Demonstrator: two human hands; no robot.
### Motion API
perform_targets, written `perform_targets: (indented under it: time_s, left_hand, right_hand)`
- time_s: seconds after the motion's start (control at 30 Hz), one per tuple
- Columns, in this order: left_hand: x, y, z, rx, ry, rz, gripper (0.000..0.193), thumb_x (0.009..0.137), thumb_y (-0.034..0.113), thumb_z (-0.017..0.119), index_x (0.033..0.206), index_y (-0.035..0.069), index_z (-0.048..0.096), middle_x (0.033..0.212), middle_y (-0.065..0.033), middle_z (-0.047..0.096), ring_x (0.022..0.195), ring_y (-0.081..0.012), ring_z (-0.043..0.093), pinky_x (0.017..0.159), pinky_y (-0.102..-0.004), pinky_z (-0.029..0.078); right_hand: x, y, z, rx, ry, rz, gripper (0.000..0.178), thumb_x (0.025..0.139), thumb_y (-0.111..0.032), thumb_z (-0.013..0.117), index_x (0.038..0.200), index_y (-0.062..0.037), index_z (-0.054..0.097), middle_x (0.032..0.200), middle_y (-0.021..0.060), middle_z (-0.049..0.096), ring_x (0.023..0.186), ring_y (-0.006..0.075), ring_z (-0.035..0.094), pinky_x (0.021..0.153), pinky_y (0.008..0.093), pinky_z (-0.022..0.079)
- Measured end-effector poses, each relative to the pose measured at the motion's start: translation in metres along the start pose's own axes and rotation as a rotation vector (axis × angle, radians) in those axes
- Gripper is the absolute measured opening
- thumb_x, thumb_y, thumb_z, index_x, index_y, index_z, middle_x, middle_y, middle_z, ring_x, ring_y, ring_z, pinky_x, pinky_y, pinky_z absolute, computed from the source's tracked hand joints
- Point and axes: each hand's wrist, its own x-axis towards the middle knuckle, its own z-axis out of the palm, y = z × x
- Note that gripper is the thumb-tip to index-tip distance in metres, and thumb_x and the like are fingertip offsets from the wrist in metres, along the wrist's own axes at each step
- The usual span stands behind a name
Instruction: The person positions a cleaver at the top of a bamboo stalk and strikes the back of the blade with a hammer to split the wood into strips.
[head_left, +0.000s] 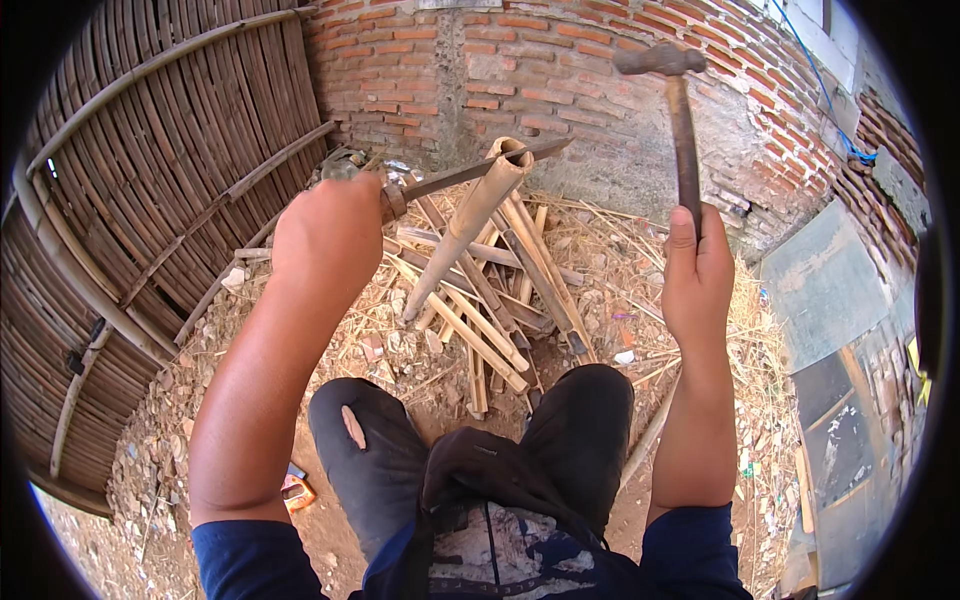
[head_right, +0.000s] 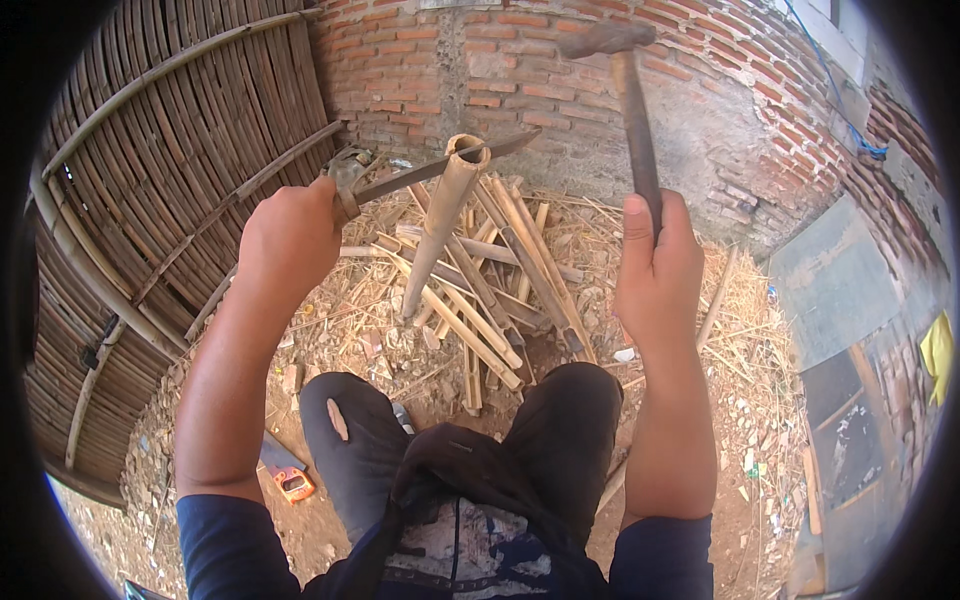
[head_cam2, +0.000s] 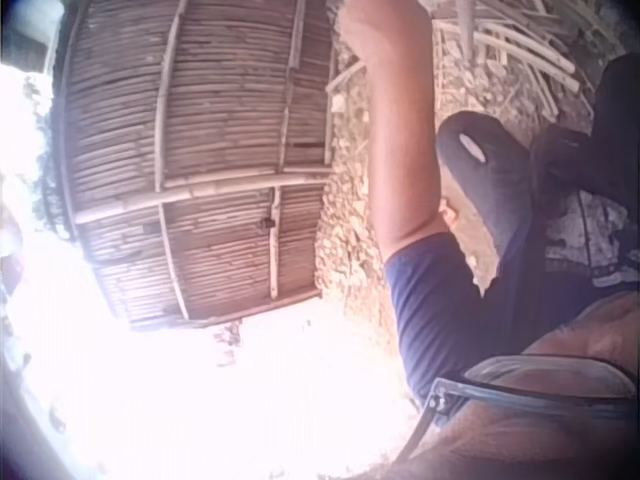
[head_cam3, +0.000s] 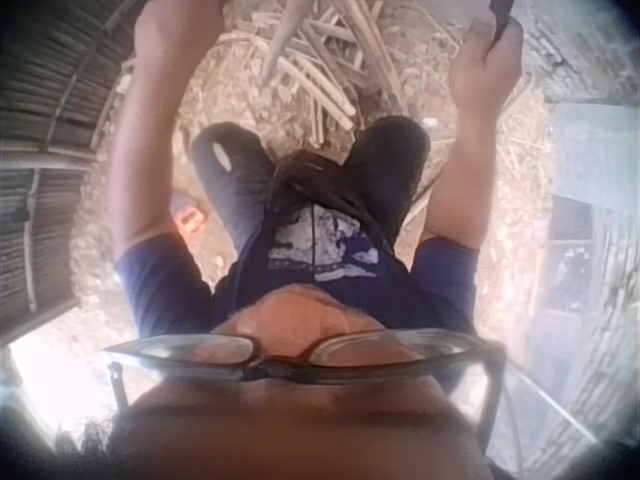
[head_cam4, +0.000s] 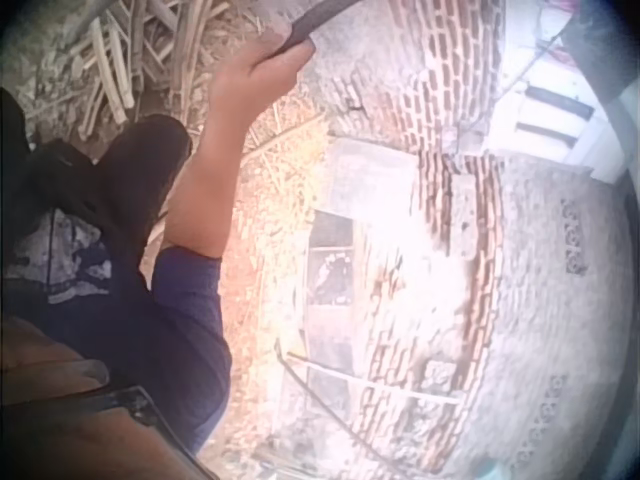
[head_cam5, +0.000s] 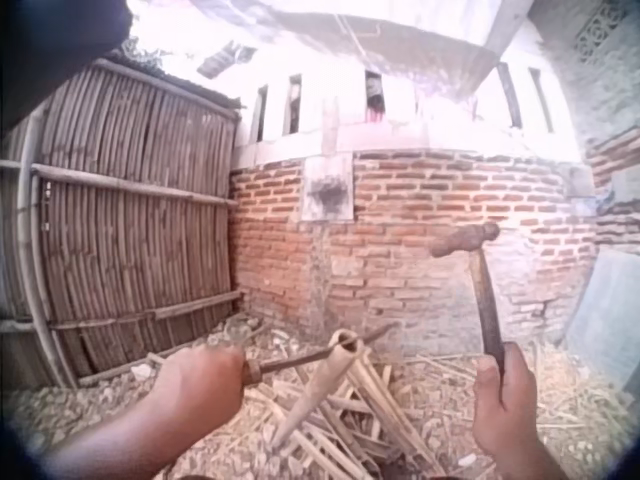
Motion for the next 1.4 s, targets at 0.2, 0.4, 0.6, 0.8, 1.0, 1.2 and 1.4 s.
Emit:
perform_targets:
  time_s: [0.2, 0.4, 0.6, 0.8, 1.0, 1.2, 1.4]
  left_hand:
    - [-0.001, 0.008, -0.007, 0.022, -0.04, 0.001, 0.014, 0.092, 0.008, 0.06, 0.105, 0.004, 0.066, 0.094, -0.0218, 0.074, 0.089, -0.0417, 0.073, 0.08, -0.051, 0.058]
    - [-0.004, 0.003, -0.007, 0.009, -0.04, -0.042, 0.013, 0.091, 0.012, 0.066, 0.101, 0.004, 0.065, 0.089, -0.0215, 0.072, 0.09, -0.0424, 0.071, 0.078, -0.0525, 0.056]
    - [-0.005, 0.003, -0.004, 0.033, -0.036, -0.046, 0.015, 0.091, 0.013, 0.067, 0.102, 0.004, 0.065, 0.089, -0.0215, 0.072, 0.089, -0.0429, 0.071, 0.077, -0.0523, 0.056]
    - [-0.005, 0.002, -0.004, 0.033, -0.027, -0.019, 0.016, 0.089, 0.012, 0.07, 0.101, 0.003, 0.064, 0.087, -0.0204, 0.072, 0.088, -0.0421, 0.072, 0.076, -0.0516, 0.057]
    - [-0.005, 0.001, -0.004, 0.033, -0.024, -0.014, 0.016, 0.088, 0.013, 0.071, 0.1, 0.003, 0.064, 0.087, -0.0196, 0.072, 0.087, -0.041, 0.072, 0.076, -0.0515, 0.056]
    - [-0.003, 0.006, -0.004, 0.041, -0.038, -0.016, 0.016, 0.09, 0.014, 0.069, 0.099, 0.003, 0.064, 0.088, -0.0204, 0.072, 0.087, -0.0423, 0.071, 0.076, -0.0526, 0.056]
    - [-0.008, 0.006, -0.009, 0.052, -0.052, -0.004, 0.015, 0.092, 0.01, 0.063, 0.106, 0.004, 0.066, 0.09, -0.021, 0.073, 0.089, -0.0415, 0.072, 0.078, -0.0512, 0.057]
  right_hand:
    - [-0.031, 0.037, 0.036, -0.271, -0.258, -0.013, 0.033, 0.108, -0.035, 0.056, 0.11, -0.0019, 0.054, 0.065, 0.0134, 0.06, 0.055, 0.0265, 0.06, 0.053, 0.0411, 0.044]
    - [-0.001, 0.007, -0.001, -0.05, -0.027, 0.013, 0.037, 0.109, -0.039, 0.053, 0.111, -0.0019, 0.059, 0.064, 0.0097, 0.058, 0.057, 0.0211, 0.058, 0.056, 0.0378, 0.043]
    - [-0.028, 0.022, 0.032, -0.299, -0.314, 0.06, 0.036, 0.108, -0.038, 0.055, 0.112, -0.0017, 0.056, 0.066, 0.0145, 0.062, 0.057, 0.0315, 0.061, 0.055, 0.0399, 0.045]
    - [-0.005, 0.014, 0.002, -0.06, -0.157, 0.074, 0.037, 0.108, -0.037, 0.056, 0.112, -0.001, 0.06, 0.065, 0.0119, 0.06, 0.061, 0.0236, 0.062, 0.058, 0.0367, 0.045]
    - [-0.025, 0.008, 0.021, 0.006, 0.122, 0.042, 0.032, 0.109, -0.034, 0.054, 0.11, -0.0025, 0.058, 0.065, 0.0106, 0.06, 0.055, 0.0217, 0.061, 0.053, 0.0383, 0.044]
    - [-0.012, 0.024, 0.01, -0.117, -0.19, 0.025, 0.033, 0.108, -0.036, 0.055, 0.11, -0.0028, 0.059, 0.067, 0.0138, 0.062, 0.057, 0.0295, 0.062, 0.054, 0.0407, 0.044]
    - [-0.019, 0.021, 0.019, 0.114, 0.147, 0.054, 0.037, 0.11, -0.039, 0.05, 0.109, -0.0023, 0.059, 0.063, 0.0065, 0.054, 0.054, 0.0159, 0.051, 0.054, 0.0353, 0.041]
